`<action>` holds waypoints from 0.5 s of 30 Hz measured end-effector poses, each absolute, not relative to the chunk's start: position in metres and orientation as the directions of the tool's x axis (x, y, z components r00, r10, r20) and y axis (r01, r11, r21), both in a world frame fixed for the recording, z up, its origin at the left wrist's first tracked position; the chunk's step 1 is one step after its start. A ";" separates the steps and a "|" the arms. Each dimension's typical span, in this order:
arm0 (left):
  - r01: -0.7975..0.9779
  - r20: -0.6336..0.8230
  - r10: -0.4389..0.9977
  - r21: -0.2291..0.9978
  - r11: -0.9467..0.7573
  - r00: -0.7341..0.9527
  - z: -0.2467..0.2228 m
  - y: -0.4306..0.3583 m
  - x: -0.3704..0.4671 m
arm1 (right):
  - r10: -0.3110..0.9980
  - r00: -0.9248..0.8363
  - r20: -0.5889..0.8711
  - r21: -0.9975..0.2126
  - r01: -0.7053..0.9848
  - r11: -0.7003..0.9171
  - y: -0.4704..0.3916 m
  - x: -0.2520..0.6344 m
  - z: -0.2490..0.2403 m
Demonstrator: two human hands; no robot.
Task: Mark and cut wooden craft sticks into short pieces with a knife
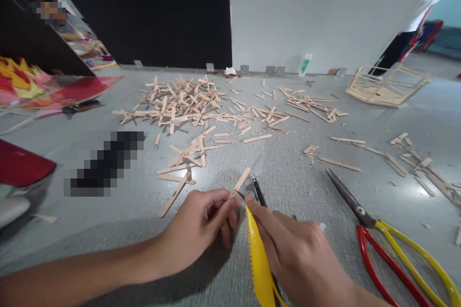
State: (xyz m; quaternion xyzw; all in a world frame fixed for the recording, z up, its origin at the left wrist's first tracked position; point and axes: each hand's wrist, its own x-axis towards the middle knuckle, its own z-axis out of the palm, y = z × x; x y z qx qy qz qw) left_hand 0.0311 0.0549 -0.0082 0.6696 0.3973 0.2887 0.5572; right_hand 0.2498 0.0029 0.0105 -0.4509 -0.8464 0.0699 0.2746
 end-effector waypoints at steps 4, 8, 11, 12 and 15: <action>0.248 0.034 0.859 0.951 -0.185 0.511 -0.009 0.054 0.029 | 0.732 -0.571 0.372 -0.133 0.747 0.651 -0.001 0.255 0.010; 0.262 0.096 0.862 0.931 -0.255 0.497 -0.012 0.052 0.029 | 0.675 -0.651 0.348 0.120 0.745 0.657 -0.007 0.253 0.008; 0.267 0.123 0.863 0.921 -0.283 0.490 -0.015 0.051 0.030 | 0.689 -0.651 0.317 0.158 0.753 0.639 -0.008 0.248 0.007; 0.269 0.127 0.862 0.919 -0.289 0.490 -0.017 0.051 0.030 | 0.705 -0.639 0.309 0.128 0.762 0.635 -0.008 0.247 0.007; 0.278 0.131 0.865 0.914 -0.294 0.484 -0.019 0.050 0.030 | 0.735 -0.611 0.294 0.014 0.772 0.636 -0.007 0.246 0.004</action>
